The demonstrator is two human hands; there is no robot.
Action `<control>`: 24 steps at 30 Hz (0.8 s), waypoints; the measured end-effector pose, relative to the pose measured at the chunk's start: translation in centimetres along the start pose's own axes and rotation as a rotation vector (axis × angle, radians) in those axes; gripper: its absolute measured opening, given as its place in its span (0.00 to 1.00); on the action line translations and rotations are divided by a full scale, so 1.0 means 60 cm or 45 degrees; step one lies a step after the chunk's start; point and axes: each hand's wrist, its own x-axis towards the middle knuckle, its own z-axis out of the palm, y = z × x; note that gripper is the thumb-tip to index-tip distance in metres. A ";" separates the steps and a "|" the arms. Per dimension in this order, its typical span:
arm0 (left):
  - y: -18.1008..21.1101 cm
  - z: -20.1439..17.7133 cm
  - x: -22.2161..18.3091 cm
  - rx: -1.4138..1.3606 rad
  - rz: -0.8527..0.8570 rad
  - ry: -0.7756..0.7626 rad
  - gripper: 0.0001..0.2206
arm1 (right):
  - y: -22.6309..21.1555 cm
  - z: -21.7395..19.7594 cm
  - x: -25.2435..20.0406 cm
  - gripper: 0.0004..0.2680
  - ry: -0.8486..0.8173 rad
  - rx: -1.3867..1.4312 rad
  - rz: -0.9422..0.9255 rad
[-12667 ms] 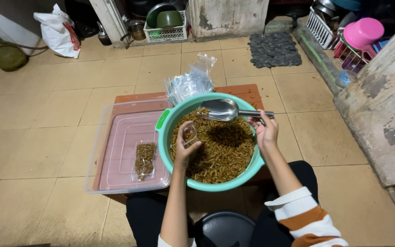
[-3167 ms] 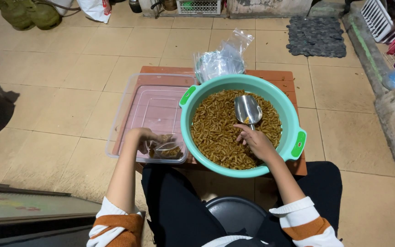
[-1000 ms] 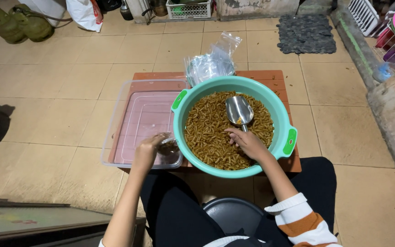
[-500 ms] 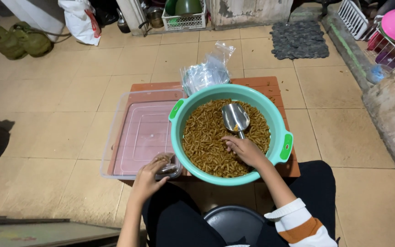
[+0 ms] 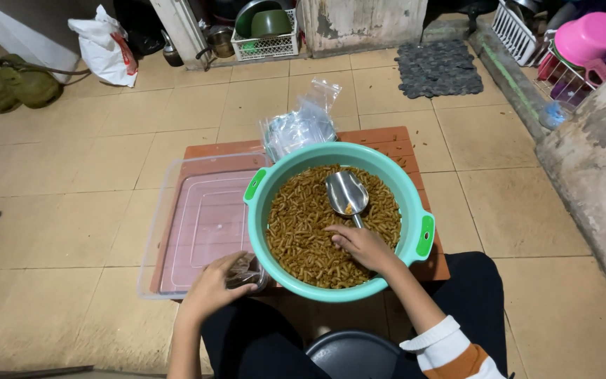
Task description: Manually scooping small snacks from a large basin into individual plastic bags for packaging.
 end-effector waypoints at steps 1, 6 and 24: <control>0.014 -0.010 -0.002 0.002 0.002 -0.002 0.37 | -0.003 0.001 0.000 0.22 0.003 0.002 0.002; 0.023 -0.031 0.049 -0.068 0.329 0.362 0.23 | -0.018 -0.009 -0.002 0.23 -0.049 0.012 0.012; -0.055 0.060 0.750 0.727 -0.021 0.599 0.30 | -0.020 -0.019 -0.002 0.23 -0.278 -0.003 0.149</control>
